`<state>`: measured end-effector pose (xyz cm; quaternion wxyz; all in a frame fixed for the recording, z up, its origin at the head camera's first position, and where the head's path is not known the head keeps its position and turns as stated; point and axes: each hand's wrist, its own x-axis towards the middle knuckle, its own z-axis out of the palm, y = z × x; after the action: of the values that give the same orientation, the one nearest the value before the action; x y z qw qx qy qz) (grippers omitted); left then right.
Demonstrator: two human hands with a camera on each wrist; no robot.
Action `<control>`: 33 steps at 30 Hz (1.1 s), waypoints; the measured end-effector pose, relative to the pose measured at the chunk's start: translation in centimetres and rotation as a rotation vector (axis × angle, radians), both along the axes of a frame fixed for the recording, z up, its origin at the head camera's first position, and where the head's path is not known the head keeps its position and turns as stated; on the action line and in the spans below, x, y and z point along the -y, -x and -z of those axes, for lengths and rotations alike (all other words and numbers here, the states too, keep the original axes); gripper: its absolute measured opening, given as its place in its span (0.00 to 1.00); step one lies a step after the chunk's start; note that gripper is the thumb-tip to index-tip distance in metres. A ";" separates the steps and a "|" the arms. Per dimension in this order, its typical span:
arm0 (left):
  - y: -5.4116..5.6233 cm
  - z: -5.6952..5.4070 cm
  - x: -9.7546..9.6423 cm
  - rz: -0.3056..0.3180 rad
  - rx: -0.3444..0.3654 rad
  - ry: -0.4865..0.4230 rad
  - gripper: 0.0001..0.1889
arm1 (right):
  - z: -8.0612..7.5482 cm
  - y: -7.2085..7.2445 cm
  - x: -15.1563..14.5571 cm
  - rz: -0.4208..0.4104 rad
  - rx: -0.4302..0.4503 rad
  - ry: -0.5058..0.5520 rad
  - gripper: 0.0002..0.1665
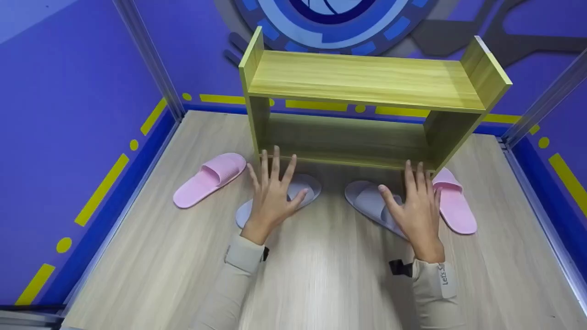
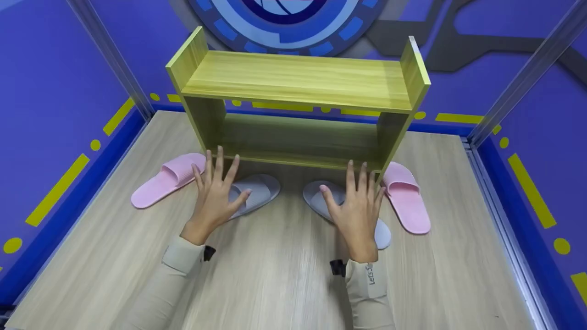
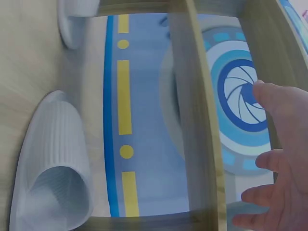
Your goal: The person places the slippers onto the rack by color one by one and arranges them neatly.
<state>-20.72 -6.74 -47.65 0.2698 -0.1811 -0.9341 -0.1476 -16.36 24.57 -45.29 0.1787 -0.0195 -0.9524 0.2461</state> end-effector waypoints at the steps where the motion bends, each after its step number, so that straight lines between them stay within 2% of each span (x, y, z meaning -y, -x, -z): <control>1: 0.1 -0.1 0.2 0.012 -0.017 -0.019 0.45 | -0.1 0.0 -0.2 -0.006 -0.022 0.023 0.50; 8: 0.6 -1.5 1.7 0.087 -0.124 -0.189 0.44 | -0.2 -0.4 -1.4 -0.008 -0.080 0.216 0.42; 11: 0.9 -2.3 2.3 0.115 -0.143 -0.279 0.41 | -0.3 -0.6 -2.1 0.007 -0.111 0.273 0.38; 14: 1.3 -3.3 2.9 0.134 -0.133 -0.363 0.38 | -0.3 -0.8 -3.0 0.021 -0.132 0.317 0.33; 23: 2.8 -7.0 4.8 0.162 -0.050 -0.577 0.35 | -0.1 -1.6 -5.6 0.094 -0.093 0.354 0.29; 29: 4.1 -10.0 5.5 0.210 -0.014 -0.734 0.31 | 0.8 -2.1 -7.5 0.150 -0.072 0.369 0.24; 33: 4.8 -11.4 5.7 0.240 0.013 -0.810 0.28 | 1.4 -2.3 -8.4 0.149 -0.045 0.387 0.25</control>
<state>-25.52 -12.46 -36.22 0.2940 -0.1670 -0.7746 -0.5345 -14.05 33.02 -46.70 0.2106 -0.1183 -0.8790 0.4111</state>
